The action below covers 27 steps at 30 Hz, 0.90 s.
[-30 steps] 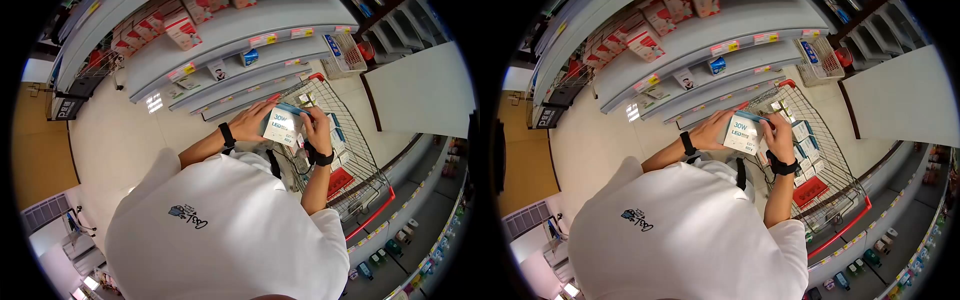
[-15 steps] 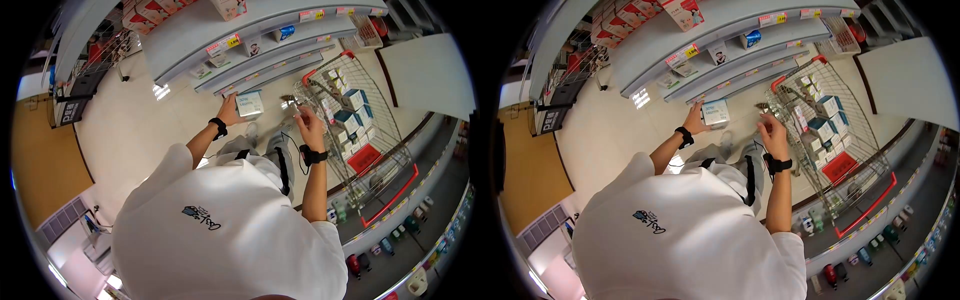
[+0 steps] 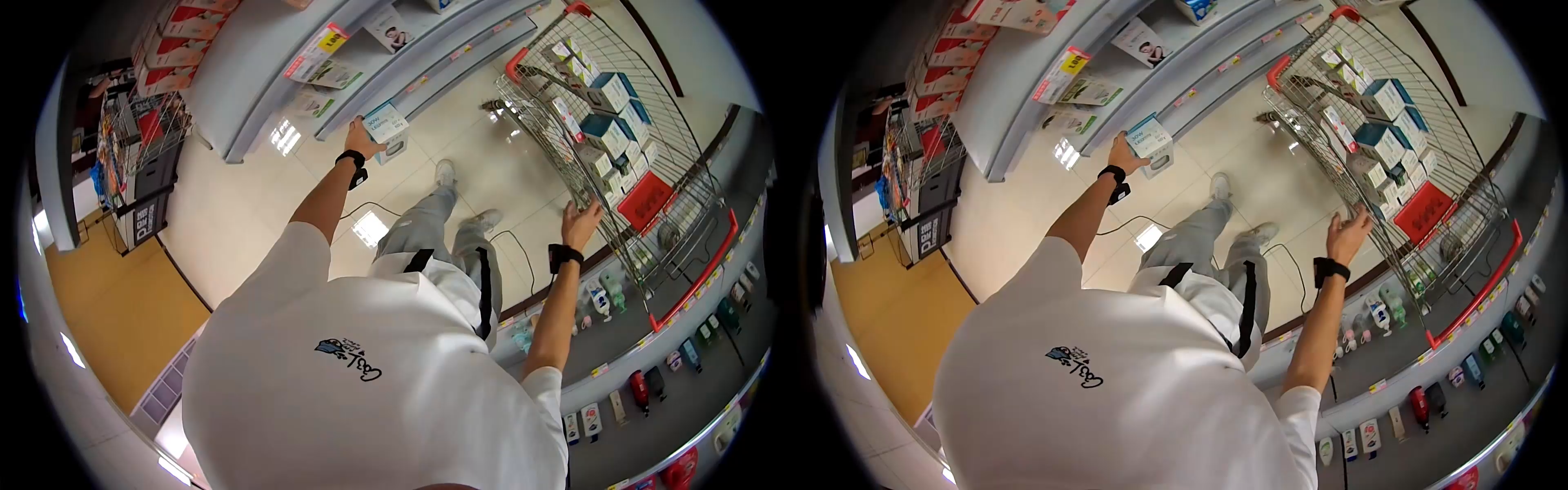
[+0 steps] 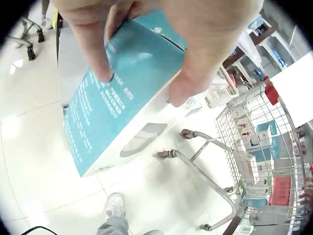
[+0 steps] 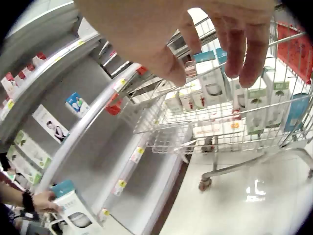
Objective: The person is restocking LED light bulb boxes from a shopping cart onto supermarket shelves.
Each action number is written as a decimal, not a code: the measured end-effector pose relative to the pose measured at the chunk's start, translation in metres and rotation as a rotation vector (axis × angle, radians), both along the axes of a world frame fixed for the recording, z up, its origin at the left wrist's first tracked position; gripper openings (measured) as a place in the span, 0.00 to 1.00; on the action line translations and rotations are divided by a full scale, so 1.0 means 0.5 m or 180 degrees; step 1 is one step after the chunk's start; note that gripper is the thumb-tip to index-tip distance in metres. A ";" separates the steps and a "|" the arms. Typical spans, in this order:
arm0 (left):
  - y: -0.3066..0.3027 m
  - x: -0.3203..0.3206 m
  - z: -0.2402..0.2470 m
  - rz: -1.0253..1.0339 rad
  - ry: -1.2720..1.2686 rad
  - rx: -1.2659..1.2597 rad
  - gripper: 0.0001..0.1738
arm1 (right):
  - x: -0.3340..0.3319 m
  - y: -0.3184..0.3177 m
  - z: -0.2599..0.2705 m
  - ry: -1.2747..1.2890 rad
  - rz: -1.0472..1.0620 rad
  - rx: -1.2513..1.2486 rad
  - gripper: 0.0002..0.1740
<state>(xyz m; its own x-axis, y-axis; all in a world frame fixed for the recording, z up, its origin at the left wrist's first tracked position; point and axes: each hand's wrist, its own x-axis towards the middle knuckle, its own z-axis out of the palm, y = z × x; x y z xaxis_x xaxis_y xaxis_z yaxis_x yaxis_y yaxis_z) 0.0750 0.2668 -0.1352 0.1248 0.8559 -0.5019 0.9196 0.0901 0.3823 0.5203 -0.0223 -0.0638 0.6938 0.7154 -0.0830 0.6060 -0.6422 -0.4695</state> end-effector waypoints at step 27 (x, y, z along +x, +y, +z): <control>-0.173 0.319 0.034 -0.0370 -0.0532 0.0474 0.64 | 0.328 -0.035 0.000 -0.0331 0.0076 -0.1412 0.36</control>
<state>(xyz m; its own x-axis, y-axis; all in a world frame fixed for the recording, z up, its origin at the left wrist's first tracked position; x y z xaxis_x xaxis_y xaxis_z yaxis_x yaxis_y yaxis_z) 0.2343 0.1801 -0.1184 0.2973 0.8939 -0.3353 0.8435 -0.0814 0.5310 0.6844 -0.0398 -0.0638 0.6983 0.6423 -0.3159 0.6525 -0.7526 -0.0880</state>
